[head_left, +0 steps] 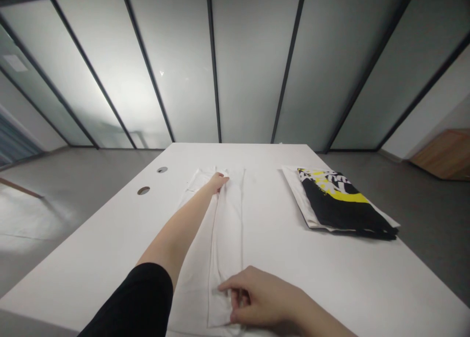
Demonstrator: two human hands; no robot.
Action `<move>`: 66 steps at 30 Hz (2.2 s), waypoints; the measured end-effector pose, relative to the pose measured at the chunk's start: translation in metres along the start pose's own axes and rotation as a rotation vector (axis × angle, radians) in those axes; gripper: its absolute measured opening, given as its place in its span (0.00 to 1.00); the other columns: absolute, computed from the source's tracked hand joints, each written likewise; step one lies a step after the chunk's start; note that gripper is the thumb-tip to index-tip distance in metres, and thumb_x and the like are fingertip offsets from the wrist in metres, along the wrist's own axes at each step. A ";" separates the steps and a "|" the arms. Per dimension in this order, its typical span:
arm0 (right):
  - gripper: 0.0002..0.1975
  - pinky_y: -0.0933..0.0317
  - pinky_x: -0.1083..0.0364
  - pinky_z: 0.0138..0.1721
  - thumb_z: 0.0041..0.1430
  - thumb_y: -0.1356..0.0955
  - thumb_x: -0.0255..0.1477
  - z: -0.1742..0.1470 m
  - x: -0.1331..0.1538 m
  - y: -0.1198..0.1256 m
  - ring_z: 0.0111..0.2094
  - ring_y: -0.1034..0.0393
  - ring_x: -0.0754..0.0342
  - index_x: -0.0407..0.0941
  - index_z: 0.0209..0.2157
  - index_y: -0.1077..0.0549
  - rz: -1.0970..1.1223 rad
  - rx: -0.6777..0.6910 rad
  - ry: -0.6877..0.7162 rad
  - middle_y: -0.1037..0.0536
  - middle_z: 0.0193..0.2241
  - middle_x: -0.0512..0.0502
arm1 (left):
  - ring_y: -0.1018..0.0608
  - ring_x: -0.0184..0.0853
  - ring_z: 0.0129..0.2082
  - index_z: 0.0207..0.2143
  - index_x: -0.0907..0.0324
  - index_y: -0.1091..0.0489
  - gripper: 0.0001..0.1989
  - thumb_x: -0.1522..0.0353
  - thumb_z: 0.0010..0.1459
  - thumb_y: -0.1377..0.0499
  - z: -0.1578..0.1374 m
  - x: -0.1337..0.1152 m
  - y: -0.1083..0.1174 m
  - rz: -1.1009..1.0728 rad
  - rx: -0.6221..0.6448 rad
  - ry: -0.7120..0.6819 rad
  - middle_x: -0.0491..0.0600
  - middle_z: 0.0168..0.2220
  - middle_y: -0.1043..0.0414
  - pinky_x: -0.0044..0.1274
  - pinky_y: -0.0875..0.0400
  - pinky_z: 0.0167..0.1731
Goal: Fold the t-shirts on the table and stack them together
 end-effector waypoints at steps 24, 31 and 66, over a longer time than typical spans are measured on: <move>0.02 0.41 0.53 0.40 0.57 0.28 0.29 0.010 0.001 -0.021 0.31 0.30 0.51 0.46 0.33 0.20 -0.626 -0.039 0.261 0.19 0.29 0.50 | 0.32 0.50 0.66 0.51 0.54 0.22 0.15 0.67 0.63 0.38 -0.046 -0.028 -0.030 0.600 -0.160 -0.492 0.57 0.62 0.29 0.39 0.41 0.67; 0.03 0.43 0.53 0.41 0.56 0.30 0.25 -0.007 -0.001 0.015 0.38 0.31 0.49 0.45 0.33 0.22 -0.581 -0.214 0.025 0.20 0.33 0.44 | 0.45 0.67 0.73 0.68 0.59 0.35 0.36 0.47 0.67 0.47 -0.093 0.022 -0.065 0.923 0.047 -0.489 0.68 0.72 0.43 0.54 0.54 0.69; 0.10 0.44 0.56 0.38 0.60 0.25 0.30 -0.019 -0.005 0.040 0.34 0.31 0.53 0.48 0.44 0.21 -0.382 -0.240 -0.078 0.22 0.33 0.51 | 0.44 0.53 0.73 0.66 0.51 0.34 0.26 0.54 0.72 0.51 -0.058 0.004 -0.044 0.976 -0.141 -0.431 0.59 0.74 0.45 0.48 0.51 0.69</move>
Point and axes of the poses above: each hand's wrist, its own z-axis towards the middle knuckle, its own y-axis out of the back of the hand, x = y × z, the point moved 3 cm from there along z, towards the middle knuckle
